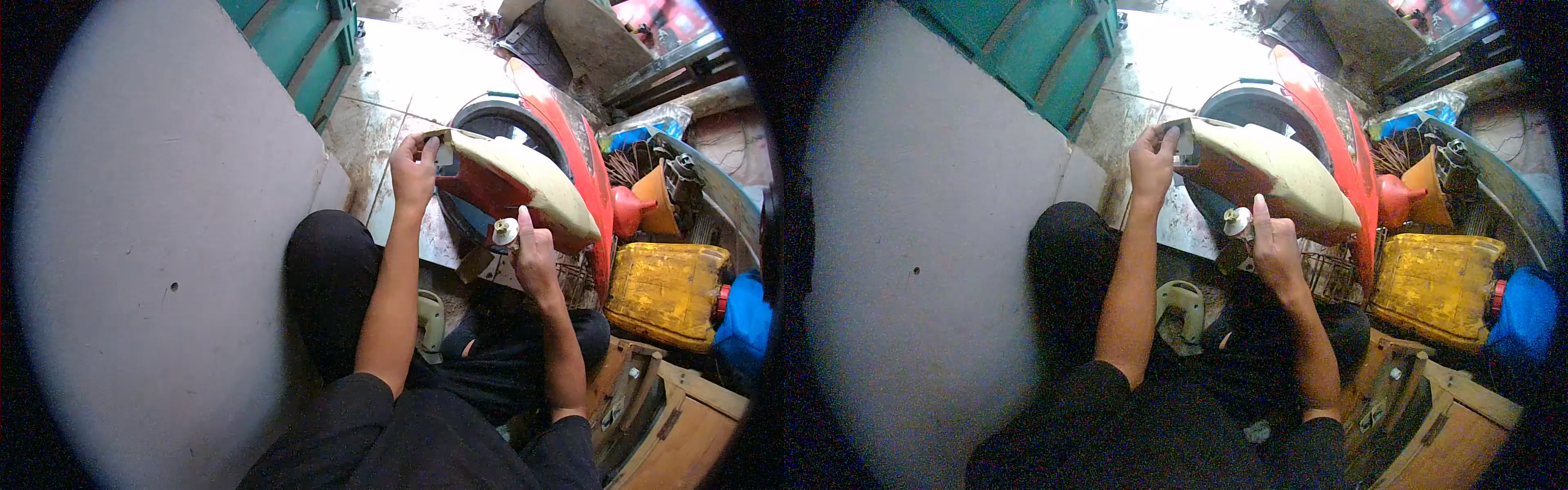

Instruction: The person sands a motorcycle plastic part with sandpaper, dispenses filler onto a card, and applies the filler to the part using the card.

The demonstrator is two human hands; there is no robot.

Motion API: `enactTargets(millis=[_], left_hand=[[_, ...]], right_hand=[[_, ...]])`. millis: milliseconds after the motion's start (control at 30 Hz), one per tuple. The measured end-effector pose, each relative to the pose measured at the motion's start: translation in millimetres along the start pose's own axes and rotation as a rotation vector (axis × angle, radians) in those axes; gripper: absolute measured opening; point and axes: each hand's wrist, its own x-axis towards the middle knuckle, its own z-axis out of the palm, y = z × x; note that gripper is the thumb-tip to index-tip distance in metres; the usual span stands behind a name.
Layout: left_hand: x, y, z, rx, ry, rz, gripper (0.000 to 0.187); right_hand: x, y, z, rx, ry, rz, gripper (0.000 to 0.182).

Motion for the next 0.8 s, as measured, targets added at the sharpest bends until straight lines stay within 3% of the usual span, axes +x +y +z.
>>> enactTargets(millis=[133,233,333,367,400,433,633,733,800], left_hand=[[-2.8,9.1,1.6,0.262,0.095,0.169,0.014],[-6.3,17.3,1.9,0.445,0.118,0.298,0.014],[-12.8,24.0,5.1,0.345,0.112,0.326,0.012],[-15.2,25.3,4.9,0.346,0.112,0.326,0.012],[-17.9,26.7,4.6,0.325,0.088,0.281,0.012],[-19.4,28.1,4.6,0.305,0.063,0.235,0.013],[-15.8,23.9,2.8,0.318,-0.018,0.303,0.014],[-14.7,25.8,1.4,0.415,-0.040,0.472,0.017],[-14.6,23.8,0.8,0.412,-0.047,0.449,0.017]], right_hand=[[0.7,-1.7,-0.6,0.174,-0.056,0.138,0.066],[0.4,1.3,0.8,0.023,0.000,0.001,0.063],[7.0,-8.1,-2.7,0.022,-0.021,0.010,0.061],[14.8,-21.7,-6.5,0.174,0.029,0.191,0.025],[16.6,-24.3,-7.0,0.250,0.050,0.282,0.033],[18.3,-27.0,-7.6,0.327,0.079,0.371,0.054],[17.0,-26.6,-7.1,0.310,0.065,0.387,0.056],[15.6,-25.5,-7.4,0.332,0.036,0.394,0.048],[15.0,-25.6,-6.8,0.252,0.060,0.281,0.037]])
